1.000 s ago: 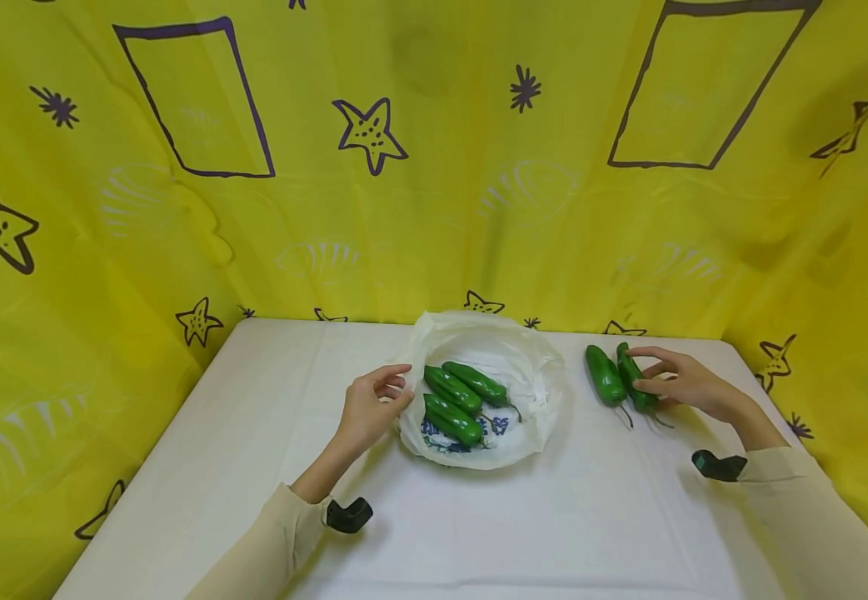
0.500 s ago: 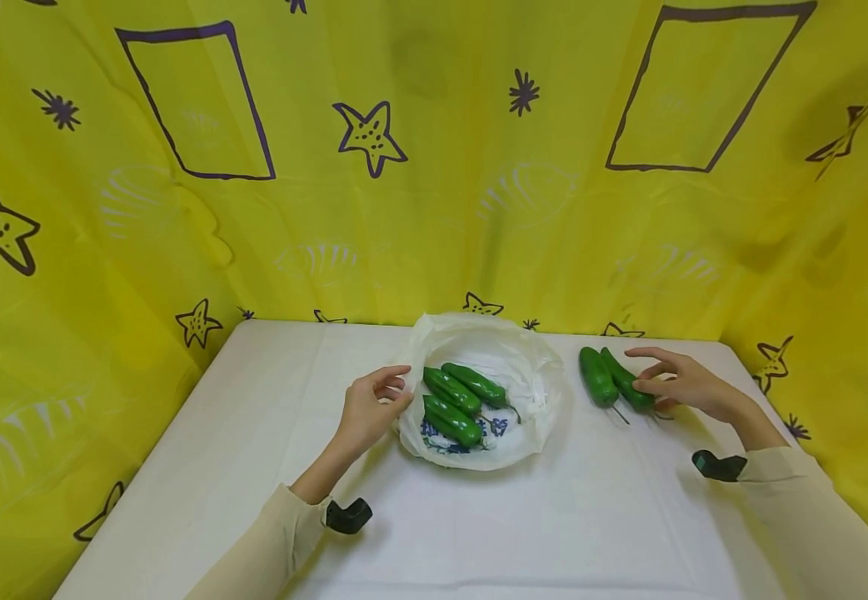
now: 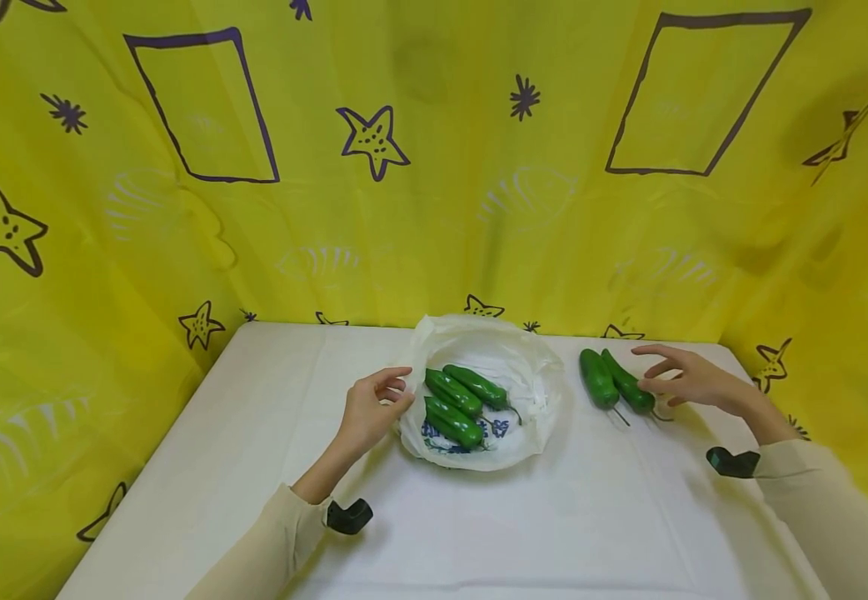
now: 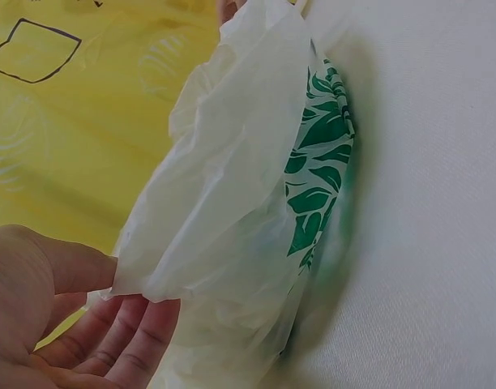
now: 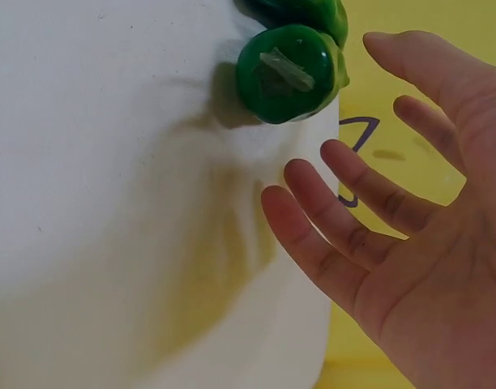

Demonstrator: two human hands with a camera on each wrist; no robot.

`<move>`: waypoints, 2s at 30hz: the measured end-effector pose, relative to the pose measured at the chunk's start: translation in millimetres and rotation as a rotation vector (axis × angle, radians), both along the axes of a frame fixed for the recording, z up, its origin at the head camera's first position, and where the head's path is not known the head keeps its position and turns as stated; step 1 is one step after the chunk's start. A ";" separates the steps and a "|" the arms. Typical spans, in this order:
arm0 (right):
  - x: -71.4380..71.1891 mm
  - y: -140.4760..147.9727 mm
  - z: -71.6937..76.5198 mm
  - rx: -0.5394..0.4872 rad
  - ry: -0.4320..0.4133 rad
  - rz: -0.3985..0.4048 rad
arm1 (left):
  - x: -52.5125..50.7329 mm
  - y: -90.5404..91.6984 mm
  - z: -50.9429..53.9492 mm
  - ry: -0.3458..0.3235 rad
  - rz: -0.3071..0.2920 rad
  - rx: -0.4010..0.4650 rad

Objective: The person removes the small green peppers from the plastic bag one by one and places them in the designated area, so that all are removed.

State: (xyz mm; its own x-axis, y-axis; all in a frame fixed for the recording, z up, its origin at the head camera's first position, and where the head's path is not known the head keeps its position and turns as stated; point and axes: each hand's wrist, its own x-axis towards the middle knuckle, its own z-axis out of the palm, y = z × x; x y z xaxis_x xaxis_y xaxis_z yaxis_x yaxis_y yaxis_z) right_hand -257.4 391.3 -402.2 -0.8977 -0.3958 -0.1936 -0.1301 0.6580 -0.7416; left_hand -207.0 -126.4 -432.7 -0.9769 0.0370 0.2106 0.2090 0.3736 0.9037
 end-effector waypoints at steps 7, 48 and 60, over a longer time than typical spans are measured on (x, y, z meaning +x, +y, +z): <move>1.2 -9.4 12.3 0.123 0.108 0.033 | -1.2 0.0 0.3 0.010 -0.001 0.002; -9.7 -97.4 78.5 0.132 0.449 0.098 | 1.8 0.5 -0.4 -0.004 0.001 0.006; -21.9 -138.1 89.9 0.087 0.459 0.168 | 2.1 1.4 0.7 -0.001 0.004 -0.008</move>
